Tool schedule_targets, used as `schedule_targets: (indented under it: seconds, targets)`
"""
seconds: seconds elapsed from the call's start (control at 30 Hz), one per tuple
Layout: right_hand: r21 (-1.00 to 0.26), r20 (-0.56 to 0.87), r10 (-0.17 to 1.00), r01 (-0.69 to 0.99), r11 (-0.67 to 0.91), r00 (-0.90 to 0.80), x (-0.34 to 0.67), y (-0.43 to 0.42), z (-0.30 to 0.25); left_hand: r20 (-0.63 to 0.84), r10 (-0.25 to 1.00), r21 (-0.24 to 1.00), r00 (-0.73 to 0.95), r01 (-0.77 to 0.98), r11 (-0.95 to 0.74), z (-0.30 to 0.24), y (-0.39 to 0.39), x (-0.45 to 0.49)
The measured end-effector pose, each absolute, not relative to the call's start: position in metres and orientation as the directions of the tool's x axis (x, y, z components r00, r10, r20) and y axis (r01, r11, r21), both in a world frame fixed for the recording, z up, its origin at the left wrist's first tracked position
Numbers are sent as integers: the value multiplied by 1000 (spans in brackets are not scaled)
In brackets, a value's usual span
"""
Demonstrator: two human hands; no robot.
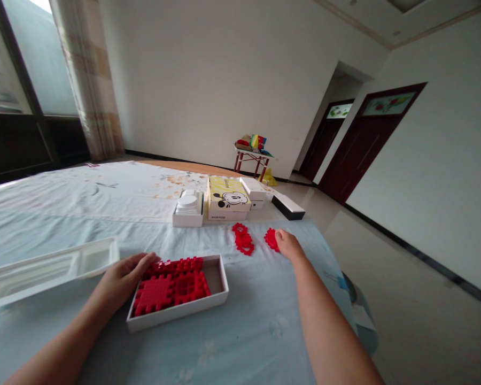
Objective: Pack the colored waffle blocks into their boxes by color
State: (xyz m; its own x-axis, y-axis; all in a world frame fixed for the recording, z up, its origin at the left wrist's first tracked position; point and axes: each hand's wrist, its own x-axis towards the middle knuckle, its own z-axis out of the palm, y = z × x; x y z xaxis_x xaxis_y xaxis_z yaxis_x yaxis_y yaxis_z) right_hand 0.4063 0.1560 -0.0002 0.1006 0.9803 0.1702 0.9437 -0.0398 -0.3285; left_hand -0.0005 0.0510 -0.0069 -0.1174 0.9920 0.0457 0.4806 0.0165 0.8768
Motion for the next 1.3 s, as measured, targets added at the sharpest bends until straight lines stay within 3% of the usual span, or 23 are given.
schedule_targets:
  seconds: [0.53, 0.97, 1.17, 1.3]
  targets:
    - [-314, 228, 973, 949, 36, 39, 401, 150, 6, 37, 995, 856, -90, 517, 14, -11, 53, -3]
    - [-301, 134, 991, 953, 33, 8, 398, 141, 10, 86, 991, 832, -100, 554, -16, -10, 52, -3]
    - [-406, 149, 987, 906, 120, -63, 379, 127, 42, 98, 988, 866, -122, 499, -24, -13, 52, -1]
    - [-572, 216, 936, 741, 353, -279, 338, 92, 73, 113, 987, 866, -117, 498, -40, -15, 54, -1]
